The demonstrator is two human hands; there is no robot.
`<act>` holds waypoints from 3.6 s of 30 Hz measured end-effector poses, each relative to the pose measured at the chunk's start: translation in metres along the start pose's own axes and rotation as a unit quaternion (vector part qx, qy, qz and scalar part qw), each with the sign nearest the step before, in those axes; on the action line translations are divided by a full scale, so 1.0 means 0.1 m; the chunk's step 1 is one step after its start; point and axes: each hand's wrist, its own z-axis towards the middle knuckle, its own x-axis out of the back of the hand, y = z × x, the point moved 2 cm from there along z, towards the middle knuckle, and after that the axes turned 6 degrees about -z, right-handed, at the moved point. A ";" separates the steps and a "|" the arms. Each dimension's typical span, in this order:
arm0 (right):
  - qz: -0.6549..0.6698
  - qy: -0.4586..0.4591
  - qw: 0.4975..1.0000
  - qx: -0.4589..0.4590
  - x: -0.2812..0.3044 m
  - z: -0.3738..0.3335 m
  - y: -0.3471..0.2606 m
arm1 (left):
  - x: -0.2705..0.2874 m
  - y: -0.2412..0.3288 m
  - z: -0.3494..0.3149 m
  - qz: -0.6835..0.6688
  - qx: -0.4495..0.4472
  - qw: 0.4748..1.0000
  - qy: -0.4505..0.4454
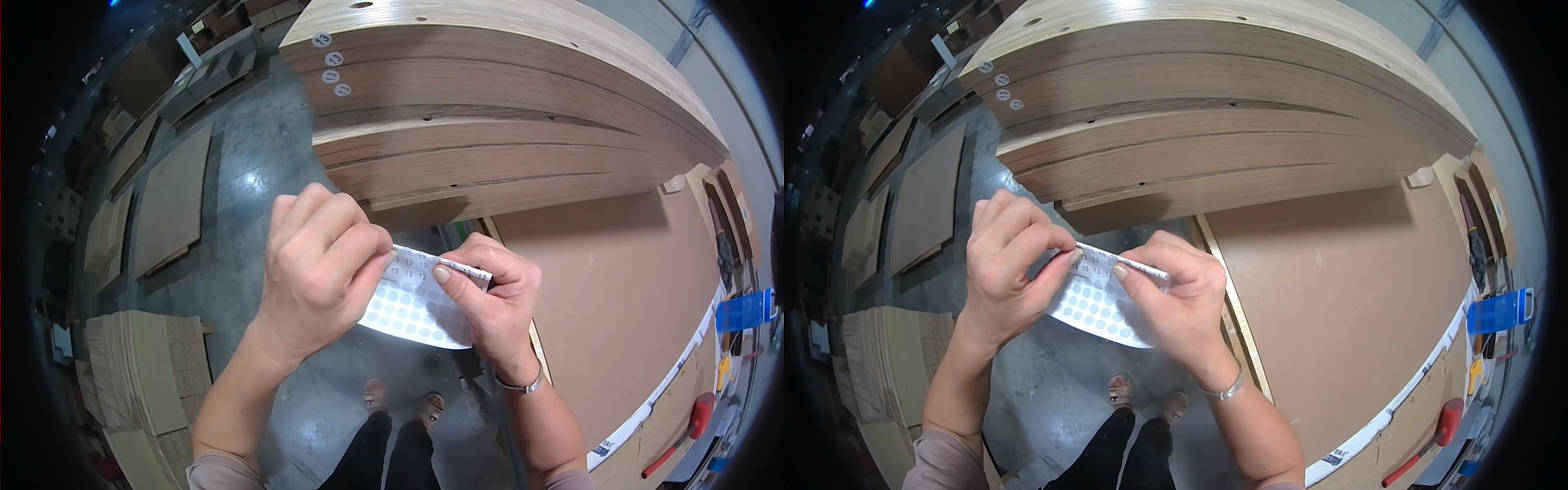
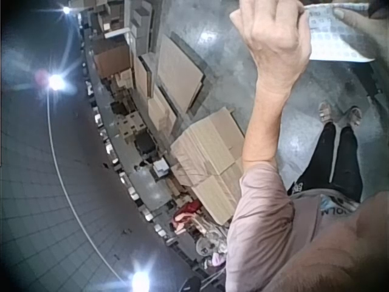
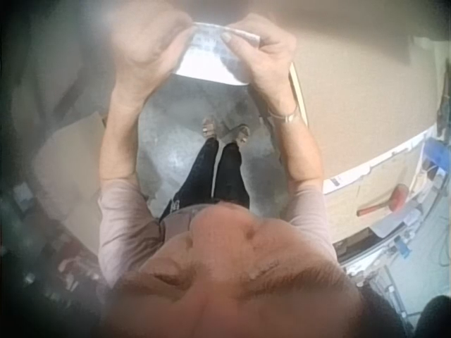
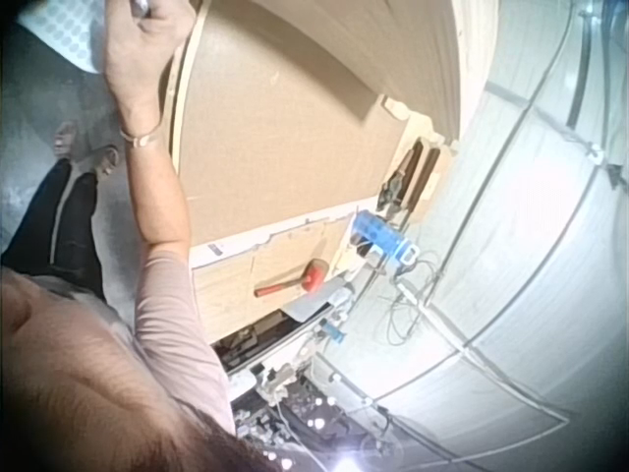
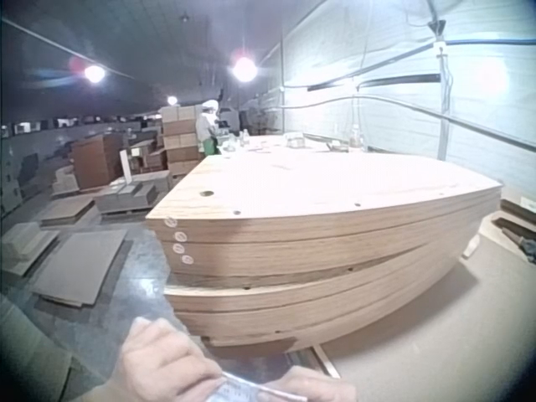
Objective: The person applies numbered circular labels to the edges of a stack of curved wood panels and then wipes the surface of a panel with a cloth dampened from a bottle.
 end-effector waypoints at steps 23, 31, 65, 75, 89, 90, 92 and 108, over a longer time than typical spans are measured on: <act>0.039 0.019 0.998 -0.052 -0.01 -0.03 -0.03 | 0.12 0.09 0.02 -0.001 0.028 1.000 0.011; 0.075 0.032 0.994 -0.067 0.03 -0.05 -0.05 | 0.26 -0.08 0.33 -0.047 0.149 0.972 0.177; 0.201 0.049 0.977 -0.058 0.16 0.02 -0.19 | 0.08 -0.21 0.48 -0.233 0.350 0.864 0.276; 0.188 0.044 0.980 -0.057 0.11 0.01 -0.15 | 0.13 -0.09 0.38 0.000 0.247 0.943 0.225; 0.158 0.030 0.986 -0.051 0.10 0.00 -0.07 | 0.21 0.09 0.07 -0.017 0.240 0.945 0.220; 0.156 0.032 0.986 -0.052 0.10 0.00 -0.06 | 0.20 0.09 0.06 -0.028 0.227 0.948 0.220; 0.138 0.033 0.989 -0.048 0.11 0.01 -0.05 | 0.16 0.06 0.17 -0.011 0.206 0.955 0.211; 0.134 0.023 0.990 -0.046 0.08 0.02 -0.04 | 0.23 -0.11 0.22 -0.102 0.196 0.950 0.221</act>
